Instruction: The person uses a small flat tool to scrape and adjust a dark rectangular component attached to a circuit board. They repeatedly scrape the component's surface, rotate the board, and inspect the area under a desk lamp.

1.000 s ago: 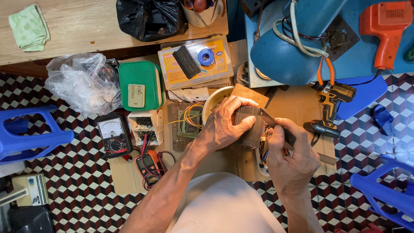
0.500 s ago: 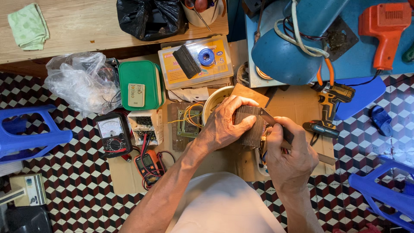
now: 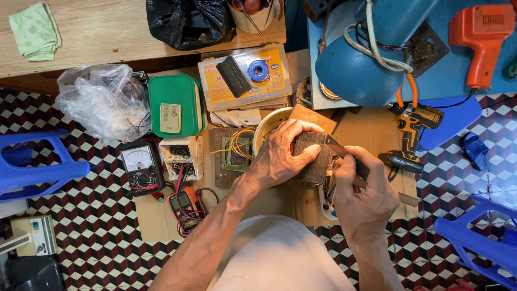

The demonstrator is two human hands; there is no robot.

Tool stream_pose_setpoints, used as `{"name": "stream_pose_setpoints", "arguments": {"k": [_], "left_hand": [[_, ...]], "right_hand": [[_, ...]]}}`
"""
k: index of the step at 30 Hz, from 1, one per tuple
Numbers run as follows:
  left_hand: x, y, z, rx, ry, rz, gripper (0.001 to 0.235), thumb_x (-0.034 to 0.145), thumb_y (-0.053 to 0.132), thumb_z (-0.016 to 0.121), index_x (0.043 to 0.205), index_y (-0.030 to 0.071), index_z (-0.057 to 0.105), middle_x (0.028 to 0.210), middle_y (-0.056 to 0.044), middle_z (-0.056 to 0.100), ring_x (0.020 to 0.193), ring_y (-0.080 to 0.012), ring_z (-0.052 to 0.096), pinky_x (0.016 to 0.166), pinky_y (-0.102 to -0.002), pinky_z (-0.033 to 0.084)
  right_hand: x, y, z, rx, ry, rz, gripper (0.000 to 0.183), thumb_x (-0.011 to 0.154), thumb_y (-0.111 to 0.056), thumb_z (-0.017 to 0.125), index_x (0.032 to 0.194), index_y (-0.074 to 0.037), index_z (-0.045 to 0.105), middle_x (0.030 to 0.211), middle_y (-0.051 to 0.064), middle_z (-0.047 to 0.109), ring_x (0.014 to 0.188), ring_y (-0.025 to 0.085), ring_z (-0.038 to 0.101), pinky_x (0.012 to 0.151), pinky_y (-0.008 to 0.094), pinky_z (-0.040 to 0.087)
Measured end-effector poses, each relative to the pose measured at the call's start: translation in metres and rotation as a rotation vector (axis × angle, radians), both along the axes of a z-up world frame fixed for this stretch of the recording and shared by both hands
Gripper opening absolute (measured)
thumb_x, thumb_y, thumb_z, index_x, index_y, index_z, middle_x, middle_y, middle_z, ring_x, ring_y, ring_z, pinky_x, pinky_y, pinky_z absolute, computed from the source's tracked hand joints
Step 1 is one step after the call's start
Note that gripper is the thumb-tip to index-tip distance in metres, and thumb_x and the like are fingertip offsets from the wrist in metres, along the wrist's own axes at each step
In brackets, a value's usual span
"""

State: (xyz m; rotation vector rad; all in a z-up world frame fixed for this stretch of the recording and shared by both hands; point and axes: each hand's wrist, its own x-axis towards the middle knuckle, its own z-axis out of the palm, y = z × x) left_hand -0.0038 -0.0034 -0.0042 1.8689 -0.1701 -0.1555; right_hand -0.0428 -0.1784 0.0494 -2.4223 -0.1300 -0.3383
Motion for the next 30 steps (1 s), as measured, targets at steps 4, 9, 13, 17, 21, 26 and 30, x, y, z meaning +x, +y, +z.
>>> {"name": "stream_pose_setpoints", "arguments": {"k": [4,9,13,17,21,26,30], "left_hand": [[0.0002,-0.0006,-0.001,0.0,-0.013,0.003,0.033,0.091,0.024,0.069,0.121,0.01,0.065,0.117,-0.01,0.067,0.117,-0.0286,0.063,0.106,-0.04,0.049],[0.0005,-0.0005,0.0011,-0.007,-0.01,0.007,0.033,0.091,0.023,0.069,0.121,0.01,0.065,0.117,-0.01,0.067,0.118,-0.0282,0.064,0.105,-0.039,0.049],[0.0005,-0.0004,0.003,-0.006,0.011,0.005,0.033,0.091,0.023,0.068,0.121,0.01,0.065,0.117,-0.009,0.067,0.117,-0.0277,0.064,0.104,-0.039,0.05],[0.0006,0.0002,0.0048,-0.006,0.02,0.002,0.033,0.091,0.024,0.068,0.121,0.01,0.065,0.117,-0.009,0.067,0.117,-0.0274,0.064,0.104,-0.039,0.049],[0.0007,-0.0002,0.0044,-0.003,0.028,0.001,0.033,0.091,0.025,0.068,0.121,0.01,0.065,0.117,-0.009,0.067,0.117,-0.0272,0.064,0.104,-0.039,0.05],[0.0007,0.0002,0.0028,0.005,0.008,-0.001,0.033,0.091,0.024,0.068,0.121,0.01,0.065,0.117,-0.01,0.067,0.117,-0.0279,0.064,0.105,-0.04,0.049],[0.0005,0.0001,0.0022,-0.017,0.002,0.001,0.033,0.092,0.024,0.068,0.121,0.01,0.064,0.118,-0.009,0.067,0.118,-0.0276,0.064,0.106,-0.039,0.05]], "right_hand": [[-0.0005,-0.0003,-0.0004,-0.002,-0.023,0.009,0.012,0.105,-0.001,0.064,0.117,-0.001,0.064,0.083,0.007,0.072,0.071,0.012,0.071,0.059,0.025,0.056],[-0.0007,0.0015,0.0022,0.02,-0.017,0.025,0.012,0.106,-0.002,0.064,0.118,-0.001,0.063,0.089,0.008,0.074,0.076,0.014,0.074,0.063,0.025,0.058],[-0.0001,0.0023,0.0032,0.002,-0.014,0.023,0.012,0.104,-0.002,0.064,0.116,-0.001,0.063,0.087,0.009,0.074,0.073,0.014,0.073,0.061,0.026,0.057],[0.0009,0.0021,0.0028,0.028,0.007,0.032,0.013,0.105,-0.002,0.064,0.118,-0.001,0.062,0.088,0.009,0.075,0.074,0.013,0.074,0.061,0.024,0.058],[0.0007,0.0014,0.0018,0.025,0.026,0.024,0.013,0.104,-0.002,0.063,0.118,-0.001,0.062,0.087,0.009,0.075,0.072,0.014,0.073,0.059,0.024,0.057],[-0.0003,0.0016,0.0021,0.037,0.004,0.035,0.013,0.105,-0.002,0.062,0.118,-0.001,0.062,0.09,0.01,0.075,0.076,0.014,0.074,0.063,0.025,0.059],[-0.0004,0.0022,0.0031,0.037,0.023,0.029,0.014,0.105,-0.002,0.063,0.118,-0.001,0.062,0.09,0.01,0.075,0.077,0.014,0.075,0.063,0.025,0.059]]}}
